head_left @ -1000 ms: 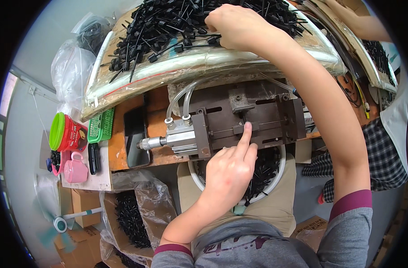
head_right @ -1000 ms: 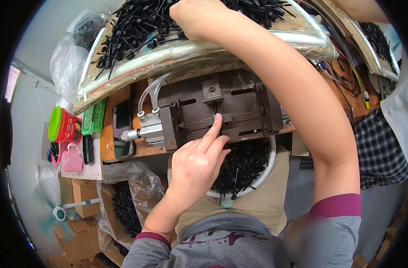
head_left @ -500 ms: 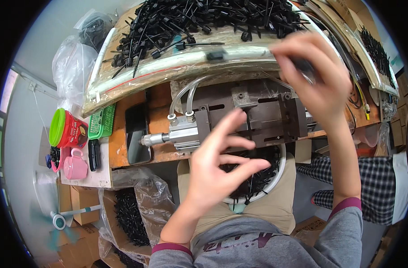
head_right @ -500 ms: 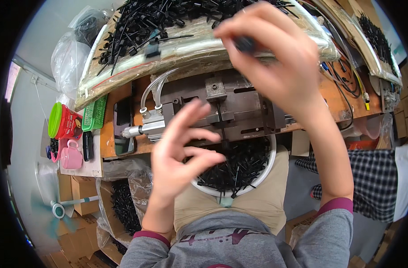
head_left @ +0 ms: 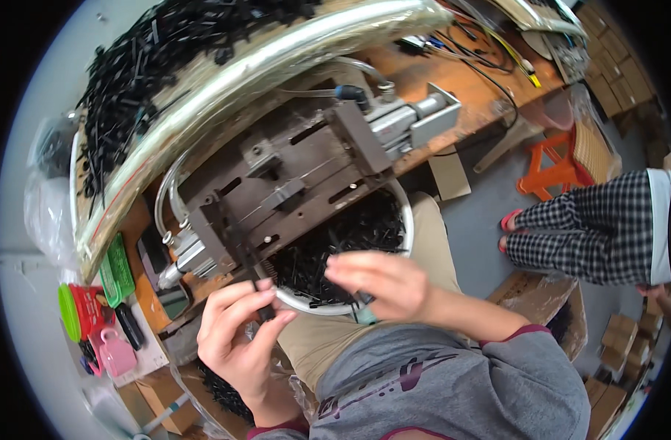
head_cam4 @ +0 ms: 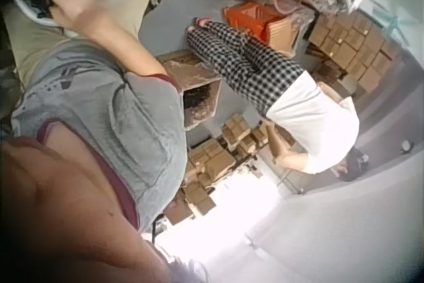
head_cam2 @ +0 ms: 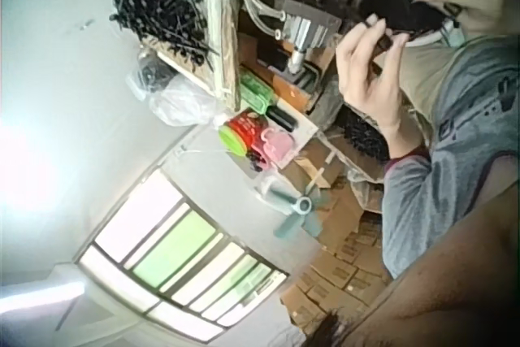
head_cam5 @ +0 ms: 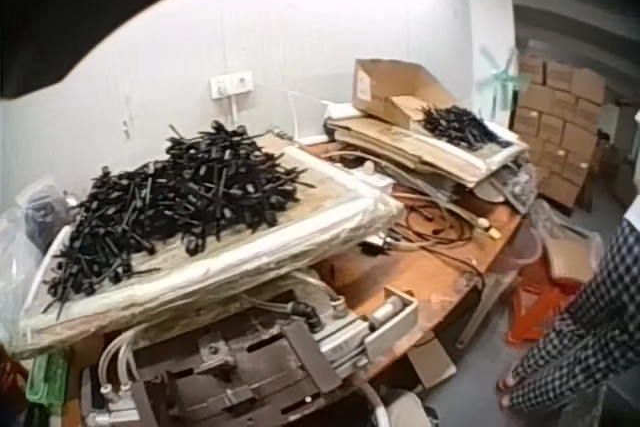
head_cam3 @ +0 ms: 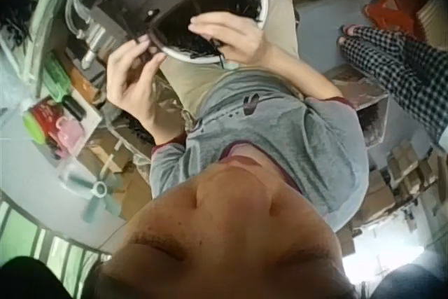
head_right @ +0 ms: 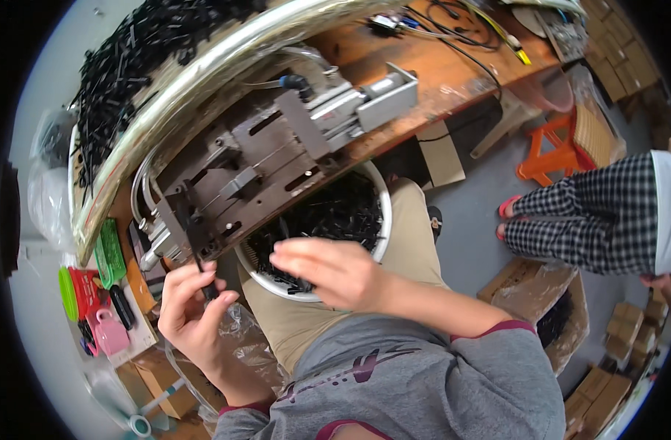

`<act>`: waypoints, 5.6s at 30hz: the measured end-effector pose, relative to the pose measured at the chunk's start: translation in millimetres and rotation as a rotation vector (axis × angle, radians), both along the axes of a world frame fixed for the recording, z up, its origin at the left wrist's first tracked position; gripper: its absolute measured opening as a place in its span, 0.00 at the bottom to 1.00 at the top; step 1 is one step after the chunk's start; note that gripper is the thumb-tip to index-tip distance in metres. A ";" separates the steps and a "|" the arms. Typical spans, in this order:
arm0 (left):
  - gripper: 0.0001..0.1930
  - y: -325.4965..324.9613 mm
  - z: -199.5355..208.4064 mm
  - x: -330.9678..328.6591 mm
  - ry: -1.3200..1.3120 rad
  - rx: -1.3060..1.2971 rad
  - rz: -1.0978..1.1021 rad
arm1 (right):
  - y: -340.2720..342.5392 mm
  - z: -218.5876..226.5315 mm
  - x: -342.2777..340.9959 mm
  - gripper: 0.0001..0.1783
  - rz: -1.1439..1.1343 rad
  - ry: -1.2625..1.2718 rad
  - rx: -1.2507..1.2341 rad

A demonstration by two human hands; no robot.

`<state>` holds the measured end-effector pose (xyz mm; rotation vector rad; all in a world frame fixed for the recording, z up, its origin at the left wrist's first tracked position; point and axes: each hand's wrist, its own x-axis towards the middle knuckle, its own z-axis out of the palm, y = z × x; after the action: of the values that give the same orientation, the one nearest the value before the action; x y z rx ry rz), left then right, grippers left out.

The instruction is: The recorder is assembling small black plastic components using a pneumatic machine at a workbench.

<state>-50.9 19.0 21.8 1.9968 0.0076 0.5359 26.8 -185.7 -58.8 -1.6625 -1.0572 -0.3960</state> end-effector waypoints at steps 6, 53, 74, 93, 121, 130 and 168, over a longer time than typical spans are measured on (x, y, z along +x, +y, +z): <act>0.24 7.1 -12.2 -21.0 0.021 -0.083 0.003 | -17.9 -21.4 -53.6 0.26 0.090 0.173 0.000; 0.22 16.2 -29.3 -35.9 0.055 0.039 0.060 | -31.8 -46.6 -69.3 0.14 -0.133 0.230 0.014; 0.18 11.6 -24.3 -26.6 0.056 0.184 0.040 | -14.9 -64.1 -75.5 0.10 -0.066 0.178 0.049; 0.14 -23.3 -21.7 33.8 -0.012 0.375 0.058 | -16.3 -2.7 -18.8 0.19 -0.167 0.078 0.010; 0.07 98.7 69.9 151.3 -0.267 0.965 0.421 | 23.1 58.5 62.6 0.13 -0.060 -0.171 -0.459; 0.09 124.6 78.9 190.3 0.009 0.942 0.120 | 37.3 51.0 62.3 0.05 -0.090 -0.316 -0.573; 0.12 -23.6 -21.0 63.8 0.028 0.802 -0.003 | 200.1 173.2 240.0 0.10 -0.073 -0.199 -0.434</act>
<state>13.0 -4.6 0.8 2.7813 -0.2248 0.5589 266.8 14.4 114.3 -2.0831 -1.2994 -0.4055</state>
